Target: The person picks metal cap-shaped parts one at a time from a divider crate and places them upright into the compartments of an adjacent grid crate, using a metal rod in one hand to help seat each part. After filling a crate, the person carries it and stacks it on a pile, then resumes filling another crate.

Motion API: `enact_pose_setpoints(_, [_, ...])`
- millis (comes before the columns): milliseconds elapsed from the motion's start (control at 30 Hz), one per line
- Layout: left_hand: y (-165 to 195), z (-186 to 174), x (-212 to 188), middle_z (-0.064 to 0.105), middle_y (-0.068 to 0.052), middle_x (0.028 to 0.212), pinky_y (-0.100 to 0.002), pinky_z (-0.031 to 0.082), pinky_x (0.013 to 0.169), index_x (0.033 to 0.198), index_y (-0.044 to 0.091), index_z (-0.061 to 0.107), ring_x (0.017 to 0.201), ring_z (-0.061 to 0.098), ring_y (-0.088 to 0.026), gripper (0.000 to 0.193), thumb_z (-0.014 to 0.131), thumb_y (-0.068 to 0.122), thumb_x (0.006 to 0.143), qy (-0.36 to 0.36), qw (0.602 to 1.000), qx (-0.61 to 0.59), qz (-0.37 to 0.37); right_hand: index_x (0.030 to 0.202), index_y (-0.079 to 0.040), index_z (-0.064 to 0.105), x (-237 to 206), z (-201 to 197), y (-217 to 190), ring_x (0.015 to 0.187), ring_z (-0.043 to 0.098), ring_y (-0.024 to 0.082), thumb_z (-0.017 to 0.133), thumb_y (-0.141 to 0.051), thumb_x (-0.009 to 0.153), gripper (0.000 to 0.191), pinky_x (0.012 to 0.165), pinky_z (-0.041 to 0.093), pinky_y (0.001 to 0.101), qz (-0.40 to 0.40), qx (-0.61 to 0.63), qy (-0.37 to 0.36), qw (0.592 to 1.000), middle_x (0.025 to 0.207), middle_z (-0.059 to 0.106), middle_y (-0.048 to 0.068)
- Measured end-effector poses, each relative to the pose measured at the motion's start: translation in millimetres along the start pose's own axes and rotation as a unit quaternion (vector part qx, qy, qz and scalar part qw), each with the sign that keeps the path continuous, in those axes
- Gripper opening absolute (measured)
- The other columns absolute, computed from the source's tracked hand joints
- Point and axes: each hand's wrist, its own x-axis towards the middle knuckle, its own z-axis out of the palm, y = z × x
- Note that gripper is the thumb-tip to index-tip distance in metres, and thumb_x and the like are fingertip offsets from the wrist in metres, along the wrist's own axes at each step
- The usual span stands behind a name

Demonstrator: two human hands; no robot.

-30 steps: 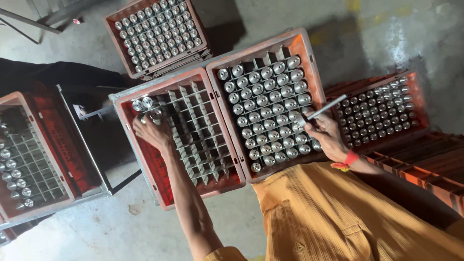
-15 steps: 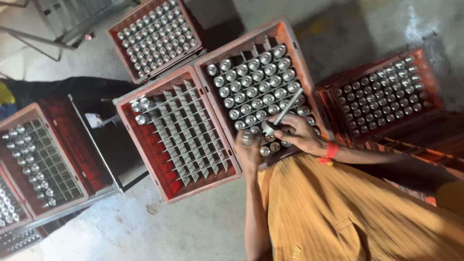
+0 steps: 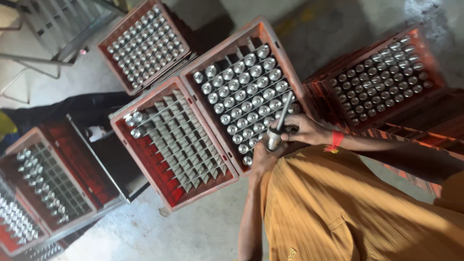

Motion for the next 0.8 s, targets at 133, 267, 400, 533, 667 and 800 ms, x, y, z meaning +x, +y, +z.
enact_pose_setpoints(133, [1,-31,53,0.075,-0.02,0.073,-0.038,0.056,0.06,0.144,0.002,0.058,0.059,0.069,-0.025,0.07,0.078,0.031,0.084,-0.034,0.968,0.247,-0.027,0.128,0.0,0.065,18,-19,4,0.103,0.061,0.015,0.076,-0.012,0.091,0.041,0.088,0.051,0.0323,0.028,0.153,0.193,0.969,0.118,0.068,0.006])
enact_pose_setpoints(267, [-1,-73,144,0.069,-0.023,0.098,-0.041,0.054,0.047,0.153,0.003,0.041,0.052,0.065,-0.028,0.073,0.069,0.035,0.093,0.194,0.954,0.228,0.015,0.127,-0.002,0.064,25,-45,-7,0.097,0.06,0.004,0.07,-0.01,0.097,0.031,0.087,0.049,0.0234,0.003,0.133,0.304,0.943,0.11,0.069,-0.002])
enact_pose_setpoints(400, [-7,-99,199,0.059,-0.021,0.137,-0.037,0.063,0.078,0.156,0.007,0.048,0.101,0.072,-0.033,0.078,0.072,0.009,0.081,0.351,0.813,0.408,0.221,0.127,-0.002,0.066,21,-40,-11,0.087,0.053,0.005,0.073,-0.008,0.097,0.031,0.076,0.044,0.0233,0.009,0.145,0.326,0.934,0.099,0.063,-0.003])
enact_pose_setpoints(533, [-20,-93,189,0.068,-0.015,0.128,-0.036,0.061,0.084,0.143,0.015,0.063,0.104,0.068,-0.025,0.044,0.067,0.011,0.1,0.292,0.862,0.358,0.209,0.126,-0.004,0.067,16,-23,-1,0.088,0.054,0.006,0.071,-0.006,0.098,0.029,0.078,0.045,0.0227,0.05,0.131,0.323,0.936,0.098,0.064,-0.003])
enact_pose_setpoints(667, [-42,-110,139,0.075,-0.008,0.111,-0.041,0.056,0.088,0.128,0.012,0.07,0.1,0.066,-0.022,0.039,0.068,0.003,0.091,0.292,0.905,0.236,0.198,0.125,-0.001,0.064,15,-16,11,0.096,0.057,0.005,0.071,0.001,0.093,0.032,0.084,0.047,0.0236,0.071,0.161,0.297,0.938,0.105,0.061,-0.005])
enact_pose_setpoints(800, [-82,-200,78,0.072,-0.017,0.123,-0.057,0.04,0.103,0.124,0.001,0.071,0.121,0.06,-0.045,0.071,0.053,-0.011,0.056,0.463,0.787,0.381,0.15,0.126,-0.001,0.062,-3,-16,8,0.104,0.061,0.005,0.067,-0.002,0.097,0.03,0.092,0.049,0.023,0.099,0.14,0.3,0.938,0.113,0.065,-0.003])
